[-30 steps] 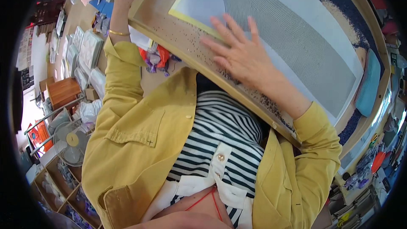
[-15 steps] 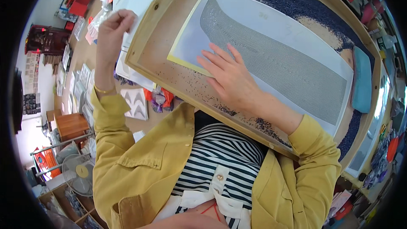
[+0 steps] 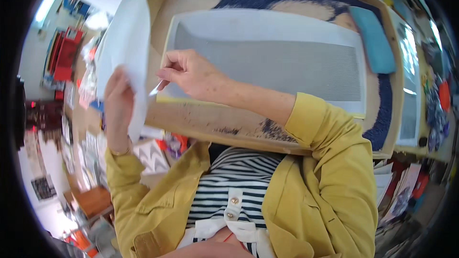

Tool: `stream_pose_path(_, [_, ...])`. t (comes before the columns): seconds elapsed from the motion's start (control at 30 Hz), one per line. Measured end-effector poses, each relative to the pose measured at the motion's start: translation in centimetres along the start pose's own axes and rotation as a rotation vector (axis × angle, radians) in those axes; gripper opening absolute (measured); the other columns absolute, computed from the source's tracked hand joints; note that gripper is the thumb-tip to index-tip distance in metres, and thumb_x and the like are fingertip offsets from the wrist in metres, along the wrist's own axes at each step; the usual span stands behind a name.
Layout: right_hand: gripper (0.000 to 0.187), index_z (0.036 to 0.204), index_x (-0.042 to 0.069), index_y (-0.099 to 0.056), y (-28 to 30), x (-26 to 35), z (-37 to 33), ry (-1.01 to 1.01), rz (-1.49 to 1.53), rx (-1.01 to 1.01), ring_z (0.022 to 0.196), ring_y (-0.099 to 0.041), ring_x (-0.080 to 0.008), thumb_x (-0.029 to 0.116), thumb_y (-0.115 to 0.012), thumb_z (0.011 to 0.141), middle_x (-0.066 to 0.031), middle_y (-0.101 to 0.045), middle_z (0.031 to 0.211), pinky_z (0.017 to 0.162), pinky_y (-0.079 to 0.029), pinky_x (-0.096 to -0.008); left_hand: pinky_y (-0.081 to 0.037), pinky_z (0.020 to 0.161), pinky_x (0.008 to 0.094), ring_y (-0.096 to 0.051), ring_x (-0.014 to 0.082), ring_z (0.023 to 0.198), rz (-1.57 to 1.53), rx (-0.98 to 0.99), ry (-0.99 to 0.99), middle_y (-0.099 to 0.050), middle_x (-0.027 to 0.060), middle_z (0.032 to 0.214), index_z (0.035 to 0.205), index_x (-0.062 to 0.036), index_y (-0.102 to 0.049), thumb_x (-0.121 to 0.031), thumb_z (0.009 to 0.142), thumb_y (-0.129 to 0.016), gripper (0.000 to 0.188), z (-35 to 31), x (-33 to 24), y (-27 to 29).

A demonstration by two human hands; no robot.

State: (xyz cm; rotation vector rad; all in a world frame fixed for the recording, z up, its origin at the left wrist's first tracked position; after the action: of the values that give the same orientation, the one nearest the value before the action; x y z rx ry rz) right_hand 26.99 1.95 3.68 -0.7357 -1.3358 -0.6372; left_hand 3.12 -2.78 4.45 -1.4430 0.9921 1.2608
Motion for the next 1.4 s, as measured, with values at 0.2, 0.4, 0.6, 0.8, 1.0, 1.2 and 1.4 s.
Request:
stream_pose_path(0.2, [0.010,0.092,0.006,-0.063,5.3,0.0,1.4,0.118,0.248,0.028,0.083,-0.067,-0.0126,0.012,-0.058,0.099,-0.0090,-0.074,0.088,0.076,-0.049,-0.0238,-0.053,0.091,0.0259,-0.064,0.0153,0.104,0.012,-0.314,-0.074,-0.066,0.0121,0.120,0.128,0.0035,-0.059,-0.015,0.104,-0.051,0.031,4.0,-1.8,12.4])
stream_pose_path(0.4, [0.020,0.116,0.007,-0.058,3.9,2.5,1.9,0.049,0.287,0.024,0.092,-0.070,-0.0163,0.022,-0.053,0.105,-0.0108,-0.073,0.109,0.082,-0.050,-0.0265,-0.048,0.101,0.0263,-0.060,0.0180,0.116,-0.205,-0.134,-0.113,-0.059,0.0147,0.135,0.139,0.0049,-0.052,-0.006,0.099,-0.055,0.041,2.5,-3.3,5.3])
stream_pose_path(0.6, [0.026,0.121,0.008,-0.056,4.4,2.9,1.4,-0.046,0.430,0.052,0.094,-0.070,-0.0189,0.028,-0.047,0.108,-0.0122,-0.071,0.115,0.082,-0.051,-0.0278,-0.042,0.107,0.0281,-0.057,0.0197,0.121,0.028,0.128,-0.170,-0.051,0.0148,0.146,0.143,0.0039,-0.048,-0.001,0.096,-0.056,0.049,-0.2,-4.7,-1.4])
stream_pose_path(0.8, [0.044,0.125,0.003,-0.055,5.3,1.5,1.9,-0.099,0.567,0.020,0.101,-0.070,-0.0258,0.042,-0.044,0.107,-0.0159,-0.070,0.117,0.082,-0.053,-0.0334,-0.027,0.118,0.0345,-0.037,0.0278,0.142,0.239,-0.016,-0.262,-0.035,0.0169,0.158,0.152,0.0027,-0.034,0.006,0.081,-0.063,0.077,-2.8,-4.9,-4.2])
stream_pose_path(1.0, [0.053,0.121,0.002,-0.055,3.6,2.3,1.0,-0.173,1.085,0.047,0.100,-0.067,-0.0247,0.051,-0.050,0.102,-0.0156,-0.066,0.107,0.078,-0.052,-0.0391,-0.026,0.117,0.0328,-0.032,0.0292,0.143,0.444,-0.025,-0.407,-0.028,0.0205,0.160,0.155,0.0042,-0.026,-0.002,0.080,-0.072,0.088,-1.1,-4.3,-6.9])
stream_pose_path(1.2, [0.015,0.105,0.005,-0.067,0.3,2.5,1.0,-0.073,0.407,-0.067,0.090,-0.061,-0.0133,0.016,-0.064,0.095,-0.0063,-0.066,0.097,0.078,-0.051,-0.0294,-0.047,0.095,0.0246,-0.058,0.0214,0.113,0.223,-0.014,-0.273,-0.048,0.0244,0.142,0.155,0.0045,-0.024,0.004,0.086,-0.065,0.079,-0.1,-5.0,-7.4])
stream_pose_path(1.4, [0.015,0.112,0.005,-0.064,14.3,6.7,-0.3,-0.077,0.187,0.002,0.078,-0.061,-0.0068,0.012,-0.061,0.099,-0.0030,-0.065,0.090,0.069,-0.051,-0.0158,-0.054,0.085,0.0248,-0.065,0.0255,0.104,-0.178,0.220,-0.147,-0.049,0.0277,0.145,0.152,0.0063,-0.030,0.012,0.082,-0.056,0.076,2.1,-10.7,5.7])
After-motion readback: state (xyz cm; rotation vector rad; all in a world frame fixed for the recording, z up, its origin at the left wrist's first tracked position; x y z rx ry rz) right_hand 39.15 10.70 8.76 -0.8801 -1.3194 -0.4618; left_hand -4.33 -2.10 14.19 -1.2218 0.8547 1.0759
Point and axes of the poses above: each hand's wrist, its own z-axis towards the middle knuckle, its own y-axis out of the back of the hand, x = y × z, the point moved 4 cm from there along z, towards the middle knuckle
